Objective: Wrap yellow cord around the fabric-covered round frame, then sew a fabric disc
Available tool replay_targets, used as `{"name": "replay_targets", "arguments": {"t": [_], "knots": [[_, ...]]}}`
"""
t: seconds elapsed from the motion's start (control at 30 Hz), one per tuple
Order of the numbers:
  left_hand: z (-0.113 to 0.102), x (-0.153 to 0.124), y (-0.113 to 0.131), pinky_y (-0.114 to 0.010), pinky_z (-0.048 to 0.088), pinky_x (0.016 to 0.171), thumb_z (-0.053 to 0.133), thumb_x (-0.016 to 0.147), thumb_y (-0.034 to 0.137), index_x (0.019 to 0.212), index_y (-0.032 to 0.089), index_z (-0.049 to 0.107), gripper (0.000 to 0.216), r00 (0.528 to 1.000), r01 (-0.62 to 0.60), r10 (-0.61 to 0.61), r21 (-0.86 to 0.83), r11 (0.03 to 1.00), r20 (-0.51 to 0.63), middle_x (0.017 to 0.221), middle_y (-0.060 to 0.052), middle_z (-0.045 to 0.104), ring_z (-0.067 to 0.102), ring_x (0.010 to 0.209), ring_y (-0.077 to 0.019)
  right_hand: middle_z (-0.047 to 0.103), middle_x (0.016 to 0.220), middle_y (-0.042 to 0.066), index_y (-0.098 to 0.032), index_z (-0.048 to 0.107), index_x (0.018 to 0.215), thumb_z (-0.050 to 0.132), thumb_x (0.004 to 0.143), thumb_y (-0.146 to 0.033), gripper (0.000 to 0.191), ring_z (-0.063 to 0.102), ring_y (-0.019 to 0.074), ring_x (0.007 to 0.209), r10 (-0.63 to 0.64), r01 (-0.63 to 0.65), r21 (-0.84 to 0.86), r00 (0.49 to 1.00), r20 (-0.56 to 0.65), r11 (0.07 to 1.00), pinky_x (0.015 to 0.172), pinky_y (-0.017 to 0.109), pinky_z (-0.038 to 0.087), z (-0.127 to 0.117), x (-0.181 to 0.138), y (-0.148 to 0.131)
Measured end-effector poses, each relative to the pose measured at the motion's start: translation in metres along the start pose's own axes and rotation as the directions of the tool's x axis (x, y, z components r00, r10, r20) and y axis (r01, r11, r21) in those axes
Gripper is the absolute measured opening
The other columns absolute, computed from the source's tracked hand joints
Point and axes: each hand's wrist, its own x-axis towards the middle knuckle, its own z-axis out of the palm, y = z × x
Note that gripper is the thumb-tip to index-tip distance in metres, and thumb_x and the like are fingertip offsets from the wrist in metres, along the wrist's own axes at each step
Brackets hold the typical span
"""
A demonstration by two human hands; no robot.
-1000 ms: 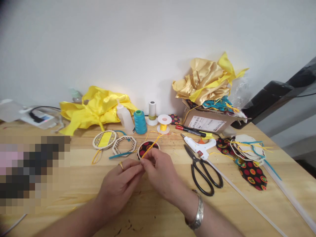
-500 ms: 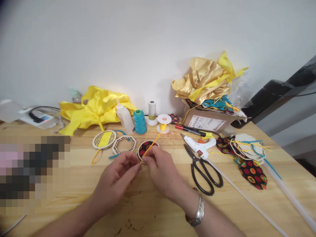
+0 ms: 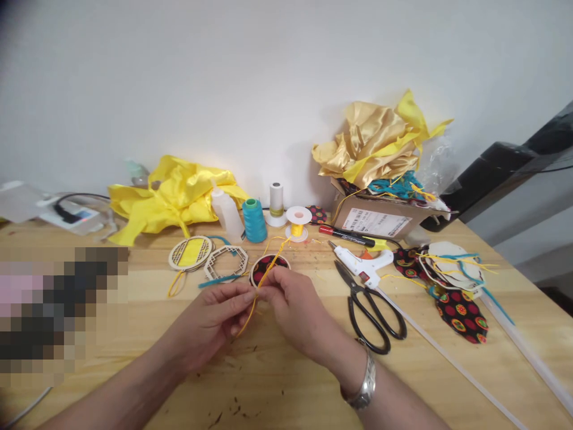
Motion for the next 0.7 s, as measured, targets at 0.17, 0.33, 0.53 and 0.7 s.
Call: {"name": "replay_targets", "arguments": {"t": [0.17,0.33,0.53,0.7], "knots": [[-0.001,0.000,0.003,-0.017,0.024,0.042,0.069,0.069,0.023,0.064,0.012,0.066,0.013,0.999,0.036,-0.037,0.048,0.998,0.034,0.050,0.004,0.048,0.038,0.045,-0.0036,0.047,0.058,-0.005,-0.017,0.053,0.067,0.053,0.078,-0.019,0.012,0.040,0.0080,0.055,0.031,-0.039,0.074,0.993,0.110,0.997,0.052,0.020,0.033,-0.007,0.002,0.000],[-0.003,0.000,0.002,-0.017,0.021,0.042,0.072,0.065,0.022,0.066,0.013,0.068,0.009,0.996,0.081,-0.084,0.091,0.993,0.030,0.049,0.004,0.048,0.037,0.044,-0.0034,0.043,0.056,-0.005,-0.016,0.054,0.066,0.053,0.076,-0.019,0.010,0.036,0.0069,0.051,0.050,-0.079,0.111,0.969,0.241,0.991,0.048,0.019,0.029,-0.015,0.004,0.000],[-0.001,-0.002,0.001,-0.018,0.023,0.045,0.071,0.065,0.021,0.066,0.014,0.068,0.008,0.999,0.052,-0.052,0.074,0.996,-0.006,0.051,0.005,0.048,0.035,0.046,-0.0033,0.043,0.056,-0.006,-0.016,0.054,0.068,0.052,0.077,-0.020,0.010,0.036,0.0065,0.051,0.047,-0.083,0.145,0.971,0.236,0.986,0.048,0.019,0.029,-0.013,0.004,-0.001],[0.003,-0.002,0.003,-0.018,0.022,0.045,0.071,0.065,0.023,0.065,0.015,0.069,0.009,0.999,0.013,-0.009,0.093,0.996,-0.051,0.051,0.005,0.049,0.033,0.046,-0.0035,0.043,0.055,-0.006,-0.015,0.052,0.068,0.051,0.078,-0.022,0.012,0.035,0.0065,0.050,0.059,-0.090,0.165,0.981,0.186,0.982,0.048,0.020,0.028,-0.009,0.003,-0.003]]}}
